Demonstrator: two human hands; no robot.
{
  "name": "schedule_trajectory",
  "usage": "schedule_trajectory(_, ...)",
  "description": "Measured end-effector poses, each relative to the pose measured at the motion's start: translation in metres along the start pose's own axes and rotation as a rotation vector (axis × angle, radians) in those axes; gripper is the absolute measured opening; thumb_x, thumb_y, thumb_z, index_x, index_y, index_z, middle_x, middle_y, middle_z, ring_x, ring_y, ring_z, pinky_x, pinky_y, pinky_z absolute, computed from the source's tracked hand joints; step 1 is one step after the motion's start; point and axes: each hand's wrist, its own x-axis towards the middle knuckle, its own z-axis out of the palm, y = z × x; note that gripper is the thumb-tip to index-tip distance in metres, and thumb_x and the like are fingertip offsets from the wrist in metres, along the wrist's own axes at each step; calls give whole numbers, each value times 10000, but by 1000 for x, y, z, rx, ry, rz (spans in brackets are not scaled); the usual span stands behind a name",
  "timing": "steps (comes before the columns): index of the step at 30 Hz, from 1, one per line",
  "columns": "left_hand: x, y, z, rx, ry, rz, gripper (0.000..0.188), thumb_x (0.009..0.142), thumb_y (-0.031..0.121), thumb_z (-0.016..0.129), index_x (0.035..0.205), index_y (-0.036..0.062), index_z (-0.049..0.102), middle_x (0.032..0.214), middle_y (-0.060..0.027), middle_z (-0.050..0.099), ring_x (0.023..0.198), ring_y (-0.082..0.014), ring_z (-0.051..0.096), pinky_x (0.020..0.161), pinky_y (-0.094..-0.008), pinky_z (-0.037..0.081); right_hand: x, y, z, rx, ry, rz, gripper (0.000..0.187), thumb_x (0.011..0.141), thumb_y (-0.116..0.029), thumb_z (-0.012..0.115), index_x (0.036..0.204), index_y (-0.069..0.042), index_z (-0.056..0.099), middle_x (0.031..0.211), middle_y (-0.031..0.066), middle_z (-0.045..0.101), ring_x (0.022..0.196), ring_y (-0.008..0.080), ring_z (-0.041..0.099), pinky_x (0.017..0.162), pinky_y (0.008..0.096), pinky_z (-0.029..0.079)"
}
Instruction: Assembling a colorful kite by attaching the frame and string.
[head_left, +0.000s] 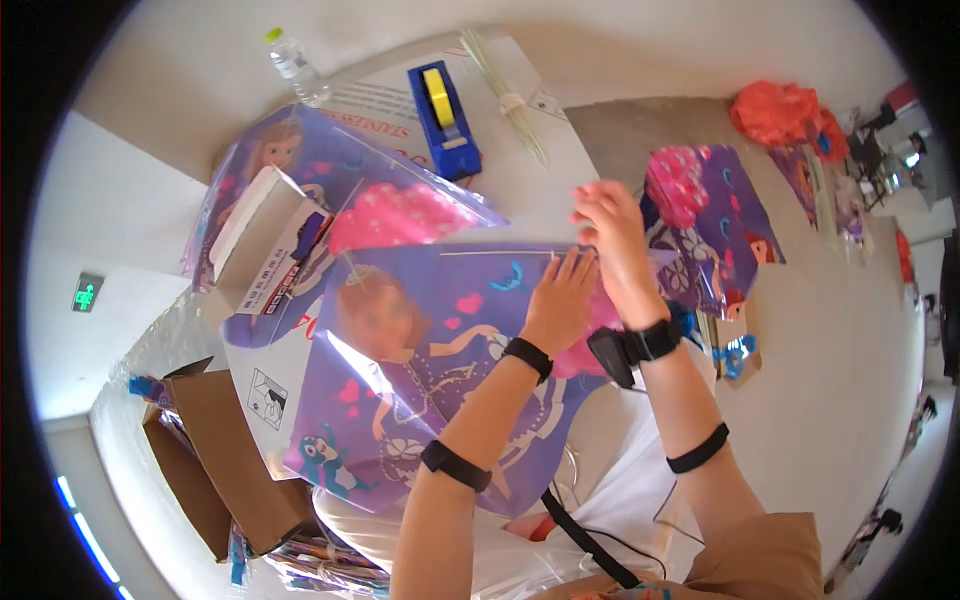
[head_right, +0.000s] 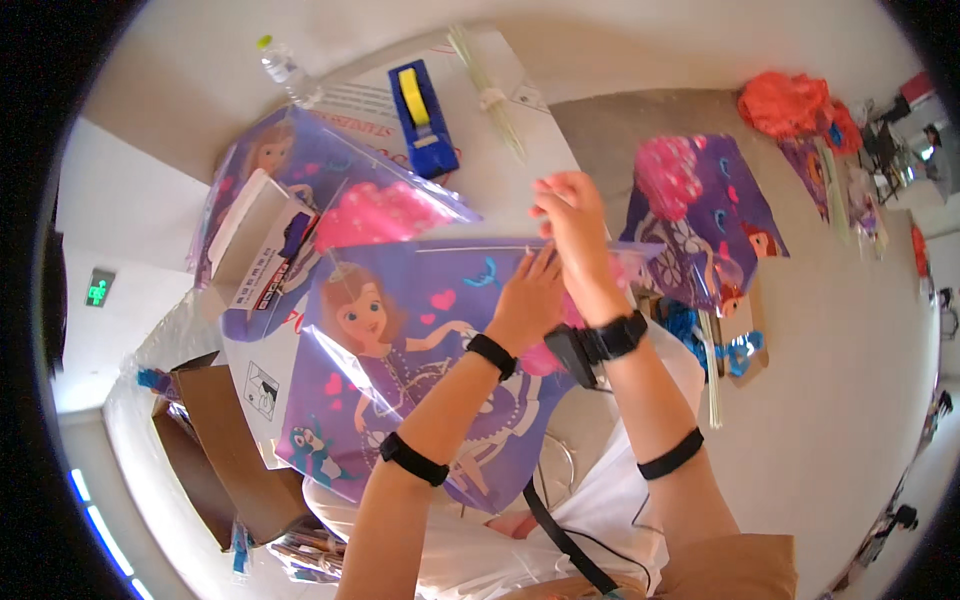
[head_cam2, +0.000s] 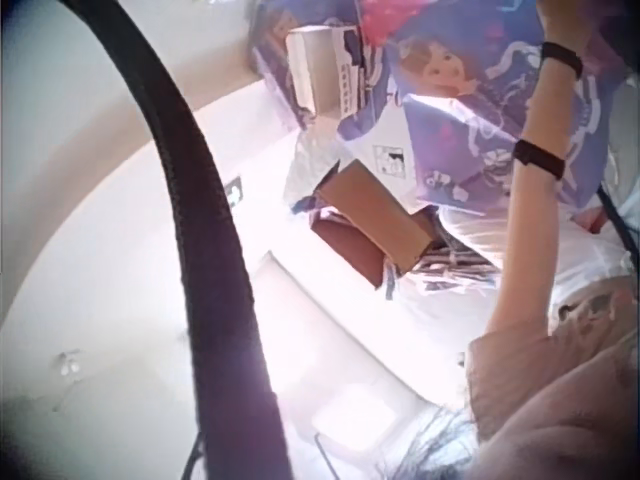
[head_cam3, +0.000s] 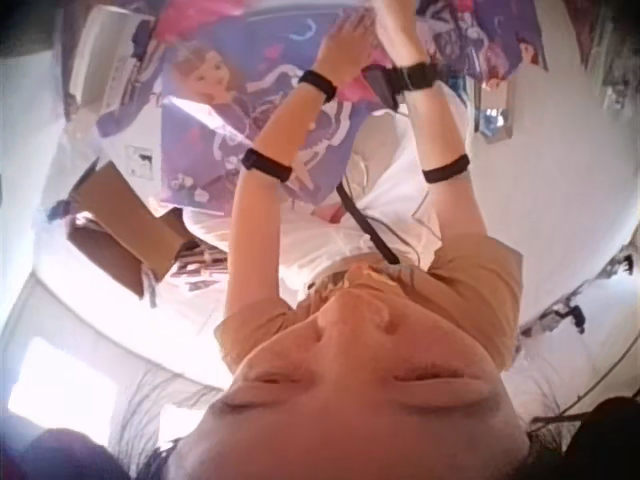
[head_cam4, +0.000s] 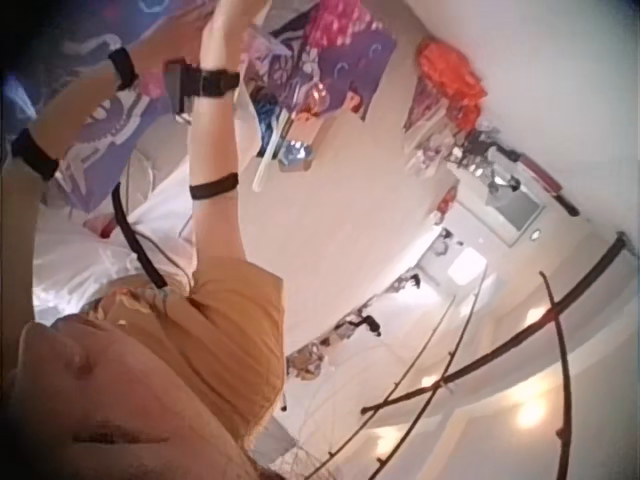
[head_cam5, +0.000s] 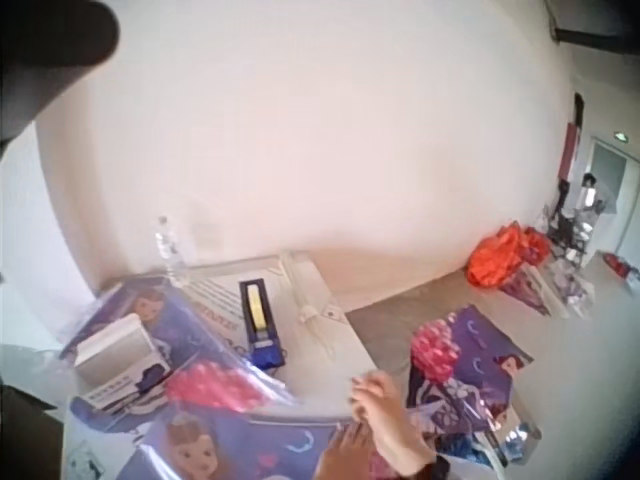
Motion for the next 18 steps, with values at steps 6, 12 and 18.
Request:
schedule_trajectory(6,-35,-12,-38,-437,44,-204,354,842,173,558,1161,24,589,1148,-138,597,1123,-330,546,954,-410,446,107,21,96,-398,-216,-275,289,894,-237,628,1104,-39,641,1073,76,672,892,180,639,748,324,473)
schedule_trajectory(12,-87,-63,-12,-783,494,-583,154,890,72,588,1031,12,612,888,-123,577,726,-230,580,665,-332,493,173,55,132,-789,-132,-181,331,818,-253,683,761,74,672,798,243,677,770,349,677,692,405,511)
schedule_trajectory(18,-94,-73,-12,-942,490,-586,159,856,27,618,1011,-5,610,865,-102,566,694,-200,544,659,-298,474,156,41,151,-348,-72,16,181,778,-70,710,825,100,668,800,168,693,698,232,669,608,366,509)
